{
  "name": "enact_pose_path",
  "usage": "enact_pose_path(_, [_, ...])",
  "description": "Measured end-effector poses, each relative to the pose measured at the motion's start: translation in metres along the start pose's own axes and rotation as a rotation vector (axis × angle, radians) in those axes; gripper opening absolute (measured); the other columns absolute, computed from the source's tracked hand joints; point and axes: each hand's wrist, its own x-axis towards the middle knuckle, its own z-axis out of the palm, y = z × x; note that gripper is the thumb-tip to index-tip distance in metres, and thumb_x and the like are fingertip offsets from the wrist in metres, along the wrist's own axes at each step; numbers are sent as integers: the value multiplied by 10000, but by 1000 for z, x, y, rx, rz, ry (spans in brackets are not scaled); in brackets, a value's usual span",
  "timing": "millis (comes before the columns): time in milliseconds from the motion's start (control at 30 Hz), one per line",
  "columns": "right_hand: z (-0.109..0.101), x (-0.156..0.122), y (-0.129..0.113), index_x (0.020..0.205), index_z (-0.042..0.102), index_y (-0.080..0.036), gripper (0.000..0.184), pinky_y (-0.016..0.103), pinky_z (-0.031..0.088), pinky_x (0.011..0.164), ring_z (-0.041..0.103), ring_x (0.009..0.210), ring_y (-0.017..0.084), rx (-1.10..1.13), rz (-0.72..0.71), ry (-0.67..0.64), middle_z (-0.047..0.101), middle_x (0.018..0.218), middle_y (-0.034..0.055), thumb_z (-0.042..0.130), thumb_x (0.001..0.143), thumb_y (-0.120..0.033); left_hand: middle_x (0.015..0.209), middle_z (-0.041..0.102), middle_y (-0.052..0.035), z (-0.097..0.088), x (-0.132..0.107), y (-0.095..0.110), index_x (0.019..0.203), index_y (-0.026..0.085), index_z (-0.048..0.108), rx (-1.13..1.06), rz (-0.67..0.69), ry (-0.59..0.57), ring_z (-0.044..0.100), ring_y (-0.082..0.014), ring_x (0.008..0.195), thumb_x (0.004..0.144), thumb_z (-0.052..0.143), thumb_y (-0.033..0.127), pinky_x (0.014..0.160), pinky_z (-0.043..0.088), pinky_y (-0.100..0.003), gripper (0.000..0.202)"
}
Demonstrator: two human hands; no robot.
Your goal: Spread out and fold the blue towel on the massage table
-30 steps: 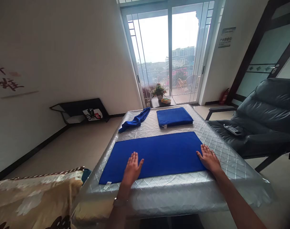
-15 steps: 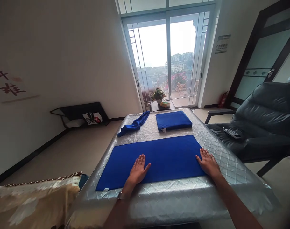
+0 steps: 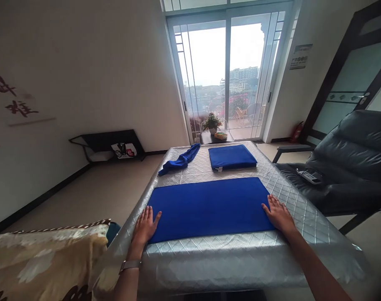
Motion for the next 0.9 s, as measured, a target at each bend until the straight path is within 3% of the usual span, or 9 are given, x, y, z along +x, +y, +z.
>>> enact_pose_path(167, [-5,2,-4,1624,256,-91,720,477,158,1270,194,1564,265,-5,45,12,233,1694,98,231,1019,-480,1638,323,-216,6,0,4,1547,-13,359,-13,-18,31,306,-319,1529,971,208,654,1253,252,-479,894])
enact_pose_path(267, [-13,-1,-29,1607,314,-94,677,484,148,1269,193,1564,271,1,7,63,264,1683,105,231,1024,-428,1634,329,-212,8,0,3,1548,-9,360,-17,-19,45,307,-319,1528,974,248,635,1252,258,-483,870])
enact_pose_path(533, [-31,-17,-181,1611,324,-151,651,422,133,1273,184,1567,211,174,-447,-36,264,1680,68,180,1057,-461,1635,319,-213,4,0,6,1551,-16,347,-15,-23,26,294,-310,1533,983,281,606,1261,241,-474,844])
enact_pose_path(667, [-24,-15,-230,1624,264,-110,700,413,89,1279,133,1576,205,216,-530,-91,209,1694,83,161,1053,-502,1631,326,-224,3,-3,7,1548,-24,346,-4,-5,58,300,-315,1531,990,256,614,1265,228,-476,853])
enact_pose_path(767, [-17,-11,-240,1630,224,-98,737,417,58,1280,96,1581,205,218,-530,-131,166,1702,91,152,1044,-538,1628,341,-220,4,-3,5,1549,-6,360,-9,-7,68,308,-317,1527,989,243,631,1261,236,-482,855])
enact_pose_path(900, [-12,-4,-222,1639,205,-126,739,421,42,1279,77,1582,197,189,-493,-139,142,1709,78,143,1038,-551,1634,336,-214,7,-1,4,1552,-6,354,-34,-20,51,296,-312,1533,983,227,643,1264,232,-472,872])
